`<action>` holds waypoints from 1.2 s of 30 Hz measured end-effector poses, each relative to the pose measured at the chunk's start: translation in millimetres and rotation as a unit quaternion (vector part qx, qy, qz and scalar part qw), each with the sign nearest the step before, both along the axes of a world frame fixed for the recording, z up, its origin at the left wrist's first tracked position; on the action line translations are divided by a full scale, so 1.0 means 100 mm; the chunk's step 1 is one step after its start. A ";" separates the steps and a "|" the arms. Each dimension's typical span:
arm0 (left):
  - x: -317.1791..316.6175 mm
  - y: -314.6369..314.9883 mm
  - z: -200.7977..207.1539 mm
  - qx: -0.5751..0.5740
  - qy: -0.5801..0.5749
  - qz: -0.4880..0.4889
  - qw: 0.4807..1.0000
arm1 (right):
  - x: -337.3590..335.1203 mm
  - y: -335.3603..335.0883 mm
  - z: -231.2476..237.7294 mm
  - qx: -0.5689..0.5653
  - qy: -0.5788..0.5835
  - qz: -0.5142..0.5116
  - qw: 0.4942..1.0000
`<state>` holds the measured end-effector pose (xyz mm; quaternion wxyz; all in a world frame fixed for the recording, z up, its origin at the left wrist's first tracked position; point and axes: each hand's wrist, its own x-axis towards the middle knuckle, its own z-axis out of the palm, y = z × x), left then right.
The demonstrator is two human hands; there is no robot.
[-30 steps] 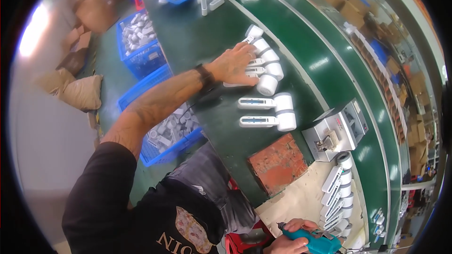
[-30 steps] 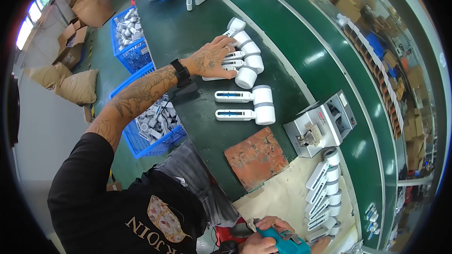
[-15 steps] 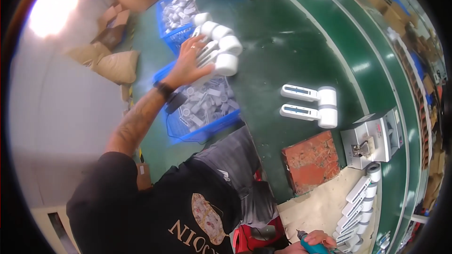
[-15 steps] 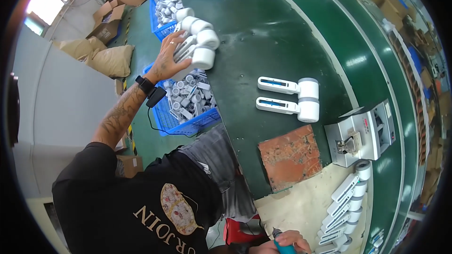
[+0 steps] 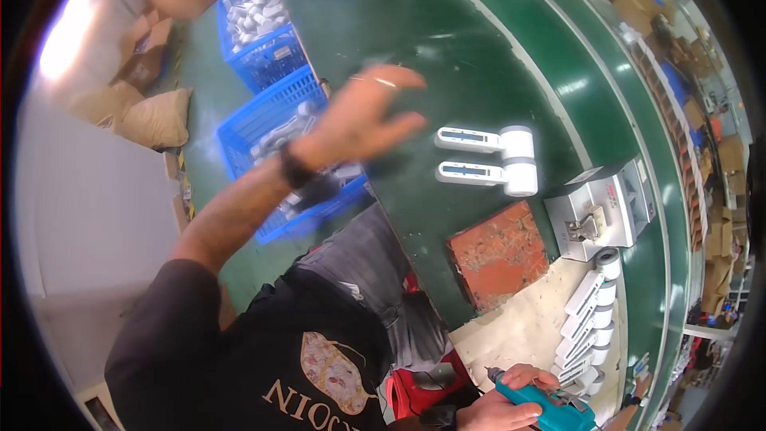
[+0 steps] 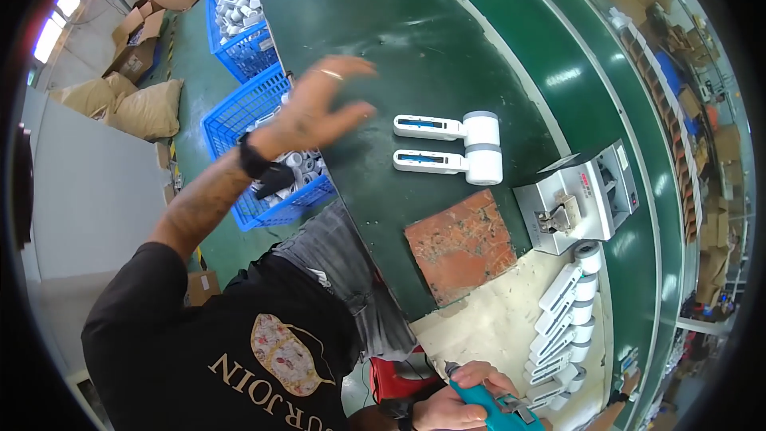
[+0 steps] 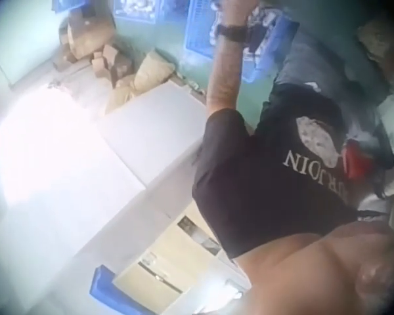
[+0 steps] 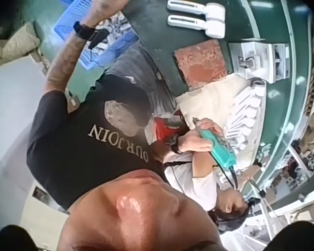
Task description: Assembling handheld hair dryers by attaching internal components and driving screws using an electric screwdriver.
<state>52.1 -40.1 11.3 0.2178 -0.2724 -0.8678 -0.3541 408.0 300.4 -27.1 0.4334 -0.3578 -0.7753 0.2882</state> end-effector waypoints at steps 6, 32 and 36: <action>-0.06 1.05 -0.33 -0.195 -0.010 -0.130 0.972 | -0.54 -0.56 0.83 -0.243 0.178 0.319 0.899; 0.46 1.11 0.52 0.025 -0.120 -0.183 0.975 | -0.53 -0.08 0.82 -0.195 0.227 0.209 0.931; 0.79 2.75 0.50 -0.094 -0.178 -0.367 0.908 | -0.35 0.01 0.95 -0.179 0.238 0.152 0.943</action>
